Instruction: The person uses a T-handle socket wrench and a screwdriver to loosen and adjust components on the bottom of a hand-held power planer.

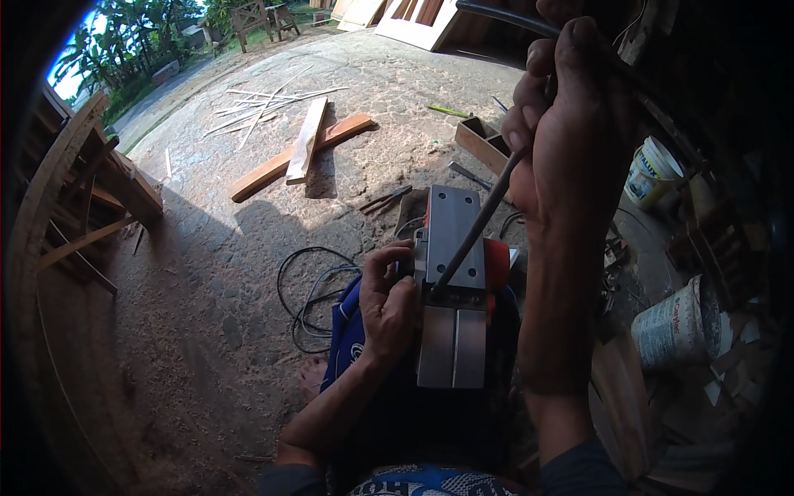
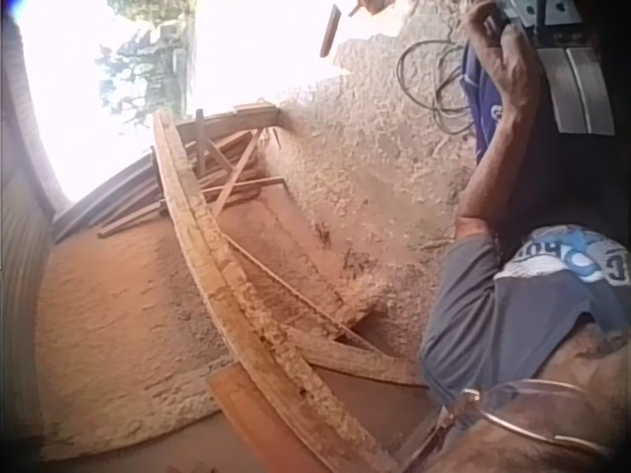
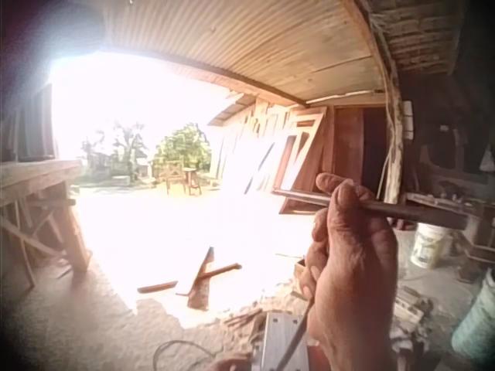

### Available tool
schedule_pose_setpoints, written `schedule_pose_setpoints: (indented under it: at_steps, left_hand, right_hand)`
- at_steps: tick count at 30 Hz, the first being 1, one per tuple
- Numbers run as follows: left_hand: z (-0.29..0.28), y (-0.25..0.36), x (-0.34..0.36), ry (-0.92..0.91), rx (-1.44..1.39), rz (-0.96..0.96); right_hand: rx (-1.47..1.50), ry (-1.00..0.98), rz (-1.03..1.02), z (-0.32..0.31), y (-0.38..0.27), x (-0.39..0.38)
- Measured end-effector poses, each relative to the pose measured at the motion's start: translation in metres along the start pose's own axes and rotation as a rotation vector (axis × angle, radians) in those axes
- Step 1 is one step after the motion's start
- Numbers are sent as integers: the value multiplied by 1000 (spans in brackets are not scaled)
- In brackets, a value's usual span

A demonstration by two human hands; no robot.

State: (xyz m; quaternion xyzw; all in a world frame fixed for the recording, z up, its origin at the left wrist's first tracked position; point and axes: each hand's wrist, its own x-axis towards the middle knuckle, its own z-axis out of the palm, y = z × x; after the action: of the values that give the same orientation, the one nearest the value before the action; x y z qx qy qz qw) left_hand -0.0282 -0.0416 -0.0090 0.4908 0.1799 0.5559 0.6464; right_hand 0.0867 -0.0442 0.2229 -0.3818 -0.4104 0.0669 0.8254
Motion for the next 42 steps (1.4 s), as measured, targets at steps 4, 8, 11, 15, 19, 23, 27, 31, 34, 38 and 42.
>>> schedule_pose_setpoints:
  at_steps: [4, 8, 11, 15, 19, 23, 27, 31, 34, 38, 42]
  left_hand:
    - [0, 2, -1, 4, -19, -16]
    - [0, 3, 0, -12, -34, -20]
    - [-1, 4, -1, -31, -61, -39]
    - [-2, 2, -1, -30, -71, -57]
    - [-2, 1, 0, -14, -38, -12]
    - [-2, 3, 0, -15, -42, -28]
    - [-1, -4, 0, -12, -73, -4]
    - [-3, 4, 1, -42, -52, -46]
    - [-4, 4, 0, -49, -45, -52]
    - [-2, 5, 0, -56, -29, -27]
    - [-2, 7, 1, -49, -6, -37]
  right_hand:
    - [138, 86, 208, 23, -18, -4]
    - [155, 25, 171, 17, -12, -3]
    - [128, 12, 142, 17, -9, -3]
    - [183, 14, 209, 17, -15, -2]
    - [66, 9, 162, 20, -11, -4]
    - [117, -57, 129, 12, -1, -2]
    - [112, -38, 53, 4, -14, 7]
    - [84, -48, 2, -12, -15, 11]
    - [72, -37, -18, -20, -10, 11]
    - [-25, -8, -51, -24, -8, 12]
    - [25, 65, -39, -18, -9, 10]
